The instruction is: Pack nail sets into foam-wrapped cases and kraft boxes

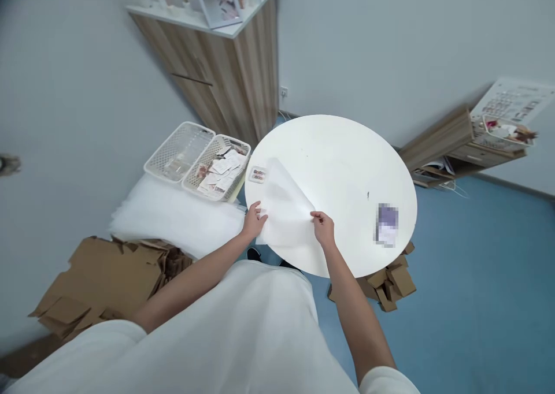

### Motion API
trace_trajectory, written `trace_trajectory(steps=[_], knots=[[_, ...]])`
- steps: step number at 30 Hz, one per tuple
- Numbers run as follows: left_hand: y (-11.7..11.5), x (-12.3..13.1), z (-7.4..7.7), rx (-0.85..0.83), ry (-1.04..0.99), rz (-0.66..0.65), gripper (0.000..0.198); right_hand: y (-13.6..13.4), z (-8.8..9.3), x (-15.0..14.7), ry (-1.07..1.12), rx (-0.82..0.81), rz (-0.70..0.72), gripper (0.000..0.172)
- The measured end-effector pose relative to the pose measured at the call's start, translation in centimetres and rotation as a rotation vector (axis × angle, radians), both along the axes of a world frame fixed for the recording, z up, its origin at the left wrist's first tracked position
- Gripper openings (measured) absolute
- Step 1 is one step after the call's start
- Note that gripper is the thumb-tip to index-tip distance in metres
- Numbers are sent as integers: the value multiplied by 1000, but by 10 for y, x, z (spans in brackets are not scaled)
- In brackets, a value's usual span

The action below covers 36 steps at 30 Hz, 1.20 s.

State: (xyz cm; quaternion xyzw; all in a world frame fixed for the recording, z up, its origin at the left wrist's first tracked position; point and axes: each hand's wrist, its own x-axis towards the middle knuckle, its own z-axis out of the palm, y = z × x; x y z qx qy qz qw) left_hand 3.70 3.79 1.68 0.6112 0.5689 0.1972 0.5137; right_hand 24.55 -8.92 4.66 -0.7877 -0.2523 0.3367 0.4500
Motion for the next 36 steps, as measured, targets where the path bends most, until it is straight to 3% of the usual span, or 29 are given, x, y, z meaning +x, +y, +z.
trace_trajectory(steps=[3, 9, 15, 21, 25, 28, 36], knots=[[-5, 23, -1, 52, 74, -140, 42, -23, -13, 17, -82, -70, 13, 28], [-17, 60, -10, 126, 201, -269, 50, -56, -38, 38, -257, -193, 52, 28], [-24, 81, -20, 183, 281, -422, 41, -78, -57, 46, -497, -268, 172, 26], [-33, 81, -23, 465, 378, -505, 45, -86, -62, 46, -757, -255, 227, 36], [-35, 74, -19, 660, 448, -792, 39, -81, -60, 44, -806, -259, 414, 41], [-31, 73, -17, 699, 510, -957, 38, -76, -59, 43, -815, -332, 425, 43], [-22, 76, -19, 674, 514, -993, 42, -71, -57, 46, -779, -363, 405, 43]])
